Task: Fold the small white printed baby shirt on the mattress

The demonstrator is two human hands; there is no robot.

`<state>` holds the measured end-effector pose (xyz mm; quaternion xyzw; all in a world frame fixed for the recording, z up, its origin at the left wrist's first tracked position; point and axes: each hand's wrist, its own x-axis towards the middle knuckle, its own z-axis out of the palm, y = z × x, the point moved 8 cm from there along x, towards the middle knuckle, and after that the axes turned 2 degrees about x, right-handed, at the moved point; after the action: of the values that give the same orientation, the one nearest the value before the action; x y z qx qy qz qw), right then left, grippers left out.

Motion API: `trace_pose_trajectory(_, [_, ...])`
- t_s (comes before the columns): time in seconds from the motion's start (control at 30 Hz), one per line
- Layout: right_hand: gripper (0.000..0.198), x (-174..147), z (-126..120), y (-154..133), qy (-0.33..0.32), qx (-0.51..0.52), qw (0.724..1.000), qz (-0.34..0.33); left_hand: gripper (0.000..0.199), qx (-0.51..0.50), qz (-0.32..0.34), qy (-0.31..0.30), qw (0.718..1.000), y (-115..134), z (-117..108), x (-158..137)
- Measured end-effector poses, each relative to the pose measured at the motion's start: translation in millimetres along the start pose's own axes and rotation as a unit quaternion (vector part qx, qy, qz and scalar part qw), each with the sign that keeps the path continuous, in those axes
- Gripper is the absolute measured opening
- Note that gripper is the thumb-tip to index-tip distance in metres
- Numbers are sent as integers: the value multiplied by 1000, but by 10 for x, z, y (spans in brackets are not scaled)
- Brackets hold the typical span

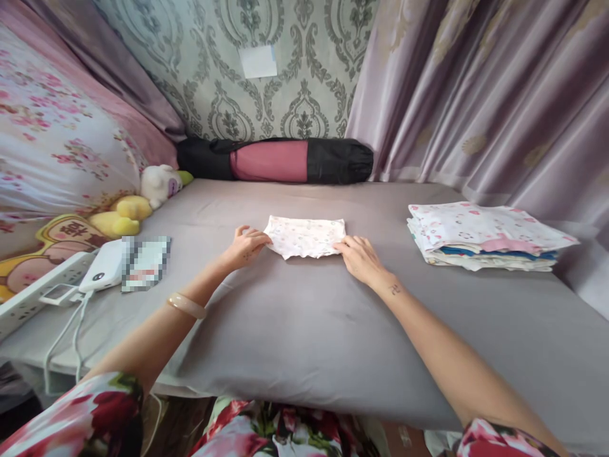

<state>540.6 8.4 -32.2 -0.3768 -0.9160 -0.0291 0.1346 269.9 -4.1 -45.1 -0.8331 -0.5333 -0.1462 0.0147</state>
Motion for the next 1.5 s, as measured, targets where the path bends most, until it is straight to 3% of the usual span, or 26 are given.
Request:
trace_pose_trajectory(0.17, [43,-17,33,14,-29,8,998,47,35,-5,-36,-22,999,34,-35,-36])
trace_pose_trajectory(0.33, [40,363,37,-33,16,24,994,105,29,-8,-103,4,995,179,-82,295])
trace_pose_trajectory(0.47, [48,754,197,-186,14,29,992,122,35,-2,-112,-4,994,417,86,669])
trace_pose_trajectory(0.6, [55,939,436,-239,-33,34,987,155,45,18,-113,-38,993,547,322,873])
trace_pose_trajectory(0.9, [58,939,703,-204,-95,62,981,157,50,30,-104,-86,990,517,580,877])
trace_pose_trajectory(1.17, [57,966,698,-187,-96,70,981,156,47,29,-79,-50,995,464,597,903])
trace_pose_trajectory(1.4, [56,888,580,-38,-58,42,979,189,49,64,-123,2,990,300,469,836])
trace_pose_trajectory(1.5, [56,862,598,-6,-65,42,978,193,49,69,-131,-10,989,250,491,810])
